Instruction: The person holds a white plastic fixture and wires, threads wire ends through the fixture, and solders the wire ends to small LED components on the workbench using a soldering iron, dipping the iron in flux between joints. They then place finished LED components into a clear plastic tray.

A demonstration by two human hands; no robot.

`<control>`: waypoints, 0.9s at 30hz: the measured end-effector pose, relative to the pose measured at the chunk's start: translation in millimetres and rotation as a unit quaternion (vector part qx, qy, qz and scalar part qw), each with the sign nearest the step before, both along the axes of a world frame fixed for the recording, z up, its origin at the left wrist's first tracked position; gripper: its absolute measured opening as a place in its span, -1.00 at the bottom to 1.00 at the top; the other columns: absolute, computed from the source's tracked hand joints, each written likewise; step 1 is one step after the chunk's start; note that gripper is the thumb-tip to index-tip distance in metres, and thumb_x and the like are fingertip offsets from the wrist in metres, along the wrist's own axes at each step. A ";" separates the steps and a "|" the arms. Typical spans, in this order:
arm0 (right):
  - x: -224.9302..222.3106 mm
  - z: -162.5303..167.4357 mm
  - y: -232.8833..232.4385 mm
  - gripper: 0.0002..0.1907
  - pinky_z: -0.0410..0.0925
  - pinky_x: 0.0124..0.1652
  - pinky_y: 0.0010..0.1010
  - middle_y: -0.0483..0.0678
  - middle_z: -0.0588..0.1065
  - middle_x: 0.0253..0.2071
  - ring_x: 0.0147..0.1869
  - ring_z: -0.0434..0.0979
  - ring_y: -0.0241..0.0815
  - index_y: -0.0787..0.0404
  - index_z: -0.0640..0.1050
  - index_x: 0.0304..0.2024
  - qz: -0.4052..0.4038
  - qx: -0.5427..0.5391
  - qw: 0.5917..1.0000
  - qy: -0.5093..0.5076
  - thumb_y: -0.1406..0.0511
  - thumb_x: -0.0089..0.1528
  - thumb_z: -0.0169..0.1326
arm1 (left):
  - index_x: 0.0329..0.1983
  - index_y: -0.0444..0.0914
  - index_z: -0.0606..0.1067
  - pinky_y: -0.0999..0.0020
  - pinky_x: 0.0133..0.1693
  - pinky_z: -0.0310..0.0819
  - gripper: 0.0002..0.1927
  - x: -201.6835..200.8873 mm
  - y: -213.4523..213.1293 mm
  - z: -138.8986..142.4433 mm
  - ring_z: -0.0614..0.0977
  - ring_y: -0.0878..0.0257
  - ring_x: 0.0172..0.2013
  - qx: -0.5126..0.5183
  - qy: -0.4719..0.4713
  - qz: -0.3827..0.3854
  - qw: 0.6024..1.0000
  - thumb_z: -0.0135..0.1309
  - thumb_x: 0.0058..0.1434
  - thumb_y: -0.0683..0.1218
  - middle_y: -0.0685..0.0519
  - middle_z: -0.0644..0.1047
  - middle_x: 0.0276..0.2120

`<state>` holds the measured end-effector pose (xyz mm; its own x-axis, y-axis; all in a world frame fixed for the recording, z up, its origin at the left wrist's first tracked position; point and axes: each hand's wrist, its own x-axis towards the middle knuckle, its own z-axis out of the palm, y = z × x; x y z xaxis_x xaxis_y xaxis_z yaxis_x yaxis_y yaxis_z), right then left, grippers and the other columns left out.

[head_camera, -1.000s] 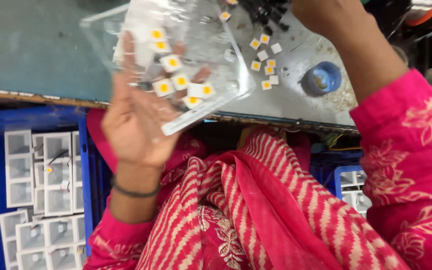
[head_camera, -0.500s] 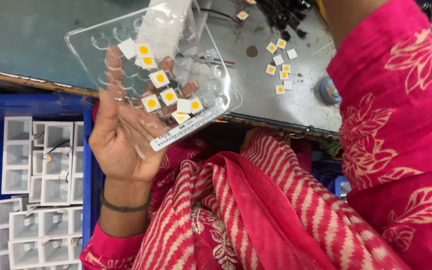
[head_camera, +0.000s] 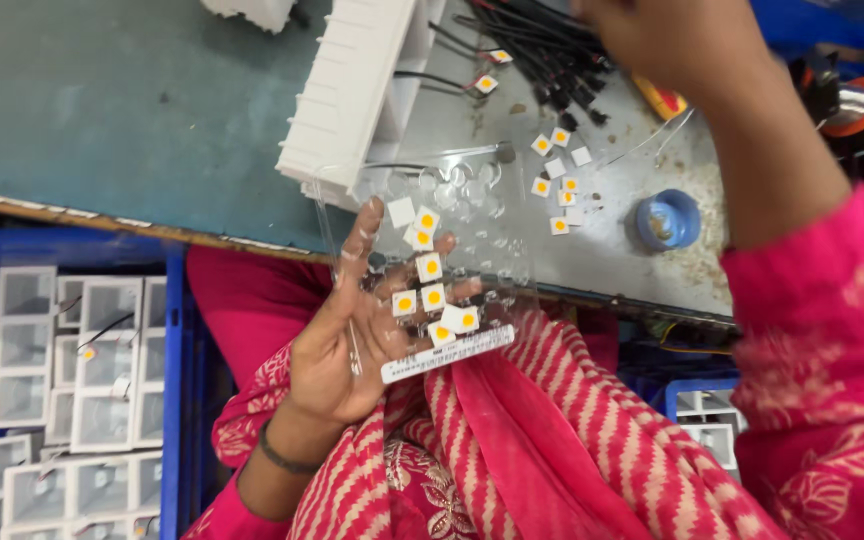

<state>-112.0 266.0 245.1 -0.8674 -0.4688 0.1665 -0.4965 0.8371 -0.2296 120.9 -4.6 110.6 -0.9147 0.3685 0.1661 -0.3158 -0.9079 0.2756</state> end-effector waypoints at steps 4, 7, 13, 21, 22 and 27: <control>40.6 -38.5 38.0 -0.87 0.45 -0.17 -0.23 0.05 0.60 -0.27 -0.22 0.62 0.02 0.15 0.69 -0.13 0.036 0.109 0.993 -0.002 0.26 0.31 0.26 | 0.66 0.08 -0.22 -0.23 0.27 0.29 -0.25 -5.0 -0.7 -6.6 0.26 -0.44 0.39 0.000 0.001 -0.023 1.000 -0.19 0.52 0.10 -0.36 0.08 0.50; 58.2 -66.9 51.7 -0.83 0.43 -0.12 -0.18 0.03 0.59 -0.18 -0.14 0.59 0.07 0.17 0.67 -0.13 0.064 0.073 0.995 0.027 0.27 0.25 0.25 | 0.65 0.08 -0.21 -0.12 0.22 0.33 -0.25 -4.6 6.5 -12.4 0.28 -0.41 0.37 -0.022 -0.022 -0.031 0.999 -0.19 0.51 0.11 -0.36 0.10 0.49; 64.5 -84.1 60.4 -0.80 0.40 -0.20 -0.15 0.03 0.54 -0.23 -0.20 0.57 0.07 0.13 0.69 -0.08 0.038 0.036 0.997 0.057 0.27 0.25 0.27 | 0.64 0.07 -0.21 -0.02 0.20 0.47 -0.28 8.4 24.2 -24.4 0.34 -0.36 0.35 -0.032 -0.051 -0.046 0.997 -0.27 0.50 0.14 -0.34 0.13 0.46; 63.8 -75.3 68.2 -0.83 0.40 -0.17 -0.16 -0.02 0.55 -0.27 -0.17 0.58 0.01 0.17 0.64 -0.24 -0.019 0.054 0.998 -0.015 0.23 0.22 0.31 | 0.64 0.08 -0.22 0.02 0.13 0.50 -0.32 14.1 22.8 -31.3 0.36 -0.36 0.33 -0.053 -0.066 -0.054 0.995 -0.35 0.52 0.13 -0.34 0.13 0.47; 67.3 -72.0 69.7 -0.84 0.40 -0.16 -0.14 -0.01 0.55 -0.26 -0.14 0.58 0.03 0.17 0.65 -0.26 -0.007 0.079 0.997 0.009 0.23 0.22 0.32 | 0.64 0.08 -0.21 0.01 0.14 0.50 -0.32 14.1 22.5 -31.3 0.36 -0.36 0.33 -0.052 -0.067 -0.054 0.995 -0.35 0.52 0.13 -0.34 0.13 0.47; 72.4 -66.8 57.2 -0.83 0.43 -0.10 -0.18 -0.01 0.56 -0.14 -0.08 0.59 -0.02 0.13 0.67 -0.15 0.044 0.014 0.999 -0.013 0.33 0.19 0.21 | 0.61 0.11 -0.22 -0.13 0.22 0.45 -0.34 12.5 24.1 -31.6 0.33 -0.37 0.34 -0.034 -0.082 -0.056 0.994 -0.38 0.49 0.13 -0.34 0.10 0.46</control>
<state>-39.7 323.2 178.3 -0.8271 -0.5467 0.1303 -0.5618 0.7971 -0.2214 133.4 19.5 79.0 -0.8797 0.4755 -0.0104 -0.4600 -0.8450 0.2727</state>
